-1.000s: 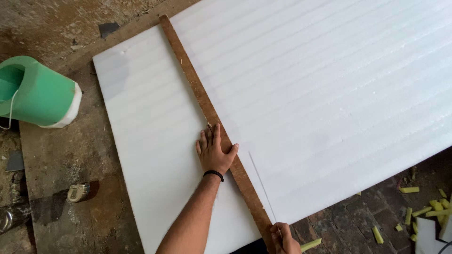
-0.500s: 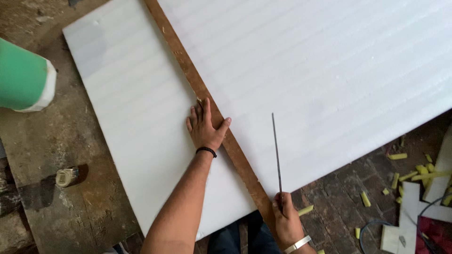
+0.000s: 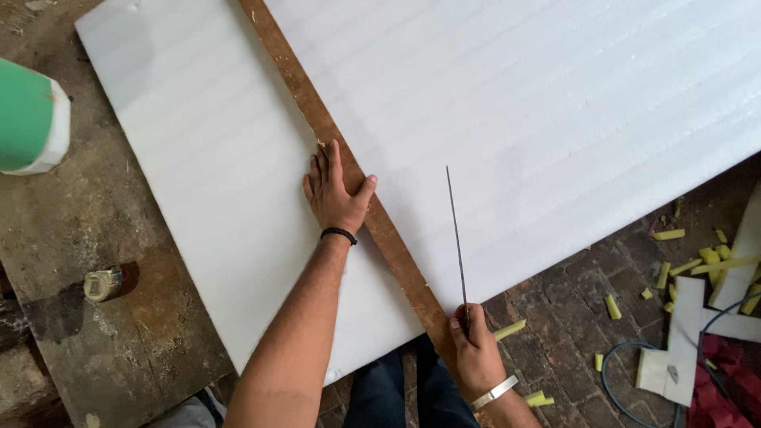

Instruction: The person measures and marks a large white foam sheet using a tape measure and a metal straightedge, then cuts the sheet into multiple strips using a long knife guided by a wooden straightedge. The cut pieces are stacked on the workbench.

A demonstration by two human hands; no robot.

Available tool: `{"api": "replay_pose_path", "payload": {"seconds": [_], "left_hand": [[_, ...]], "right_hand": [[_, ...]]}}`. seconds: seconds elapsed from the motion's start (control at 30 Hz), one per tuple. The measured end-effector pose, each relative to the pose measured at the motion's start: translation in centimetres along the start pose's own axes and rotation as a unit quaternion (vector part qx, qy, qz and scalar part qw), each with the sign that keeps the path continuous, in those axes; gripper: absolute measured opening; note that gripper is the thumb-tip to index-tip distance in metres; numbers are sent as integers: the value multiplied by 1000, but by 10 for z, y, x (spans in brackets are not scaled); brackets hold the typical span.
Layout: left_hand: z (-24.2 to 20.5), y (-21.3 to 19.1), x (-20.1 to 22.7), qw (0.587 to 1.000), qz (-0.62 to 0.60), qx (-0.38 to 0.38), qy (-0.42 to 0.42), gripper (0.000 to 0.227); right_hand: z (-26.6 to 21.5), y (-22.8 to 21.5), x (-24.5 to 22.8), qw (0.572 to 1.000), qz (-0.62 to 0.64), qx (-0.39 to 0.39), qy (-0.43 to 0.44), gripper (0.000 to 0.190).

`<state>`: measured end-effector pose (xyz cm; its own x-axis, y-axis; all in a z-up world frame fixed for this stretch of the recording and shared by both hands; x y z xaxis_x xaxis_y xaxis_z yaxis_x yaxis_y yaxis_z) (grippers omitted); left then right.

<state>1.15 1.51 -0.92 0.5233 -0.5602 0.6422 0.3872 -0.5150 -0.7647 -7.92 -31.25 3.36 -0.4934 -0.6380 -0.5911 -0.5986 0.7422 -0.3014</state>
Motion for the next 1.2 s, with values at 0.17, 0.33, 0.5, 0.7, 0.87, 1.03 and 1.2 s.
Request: {"api": "replay_pose_path", "payload": {"seconds": [0.17,0.33,0.5,0.7,0.87,1.03,1.2], "left_hand": [[0,2,-5,1000,19,4,8,101],[2,3,-5,1000,23,4,11,100],[0,3,-4,999,35,-1,8,100],[1,3,-2,997,72,-5,4,99],[2,4,0,997,82,-9,-6,99],[2,1,-1,996,86,-7,-2,98],[2,6,-2,996,86,0,4,98]], "right_hand": [[-2,0,-5,1000,-7,19,-13,14],[1,0,-4,999,-36,3,-2,15],[2,1,-3,1000,-11,3,7,16],[6,2,-2,1000,-19,1,5,17],[6,3,-3,1000,-8,6,8,17],[4,5,-1,999,-48,11,19,16],[10,6,4,998,-51,24,-20,18]]}}
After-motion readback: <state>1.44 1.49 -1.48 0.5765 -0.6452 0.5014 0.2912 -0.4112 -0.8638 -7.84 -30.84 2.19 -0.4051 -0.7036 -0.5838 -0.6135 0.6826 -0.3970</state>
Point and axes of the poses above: each hand's wrist, its own z-axis towards the middle knuckle, its own y-axis out of the palm, x = y × z, the point moved 2 cm from there along z, towards the middle knuckle, and after that the axes turned 8 degrees about -z, right-handed, at the moved point
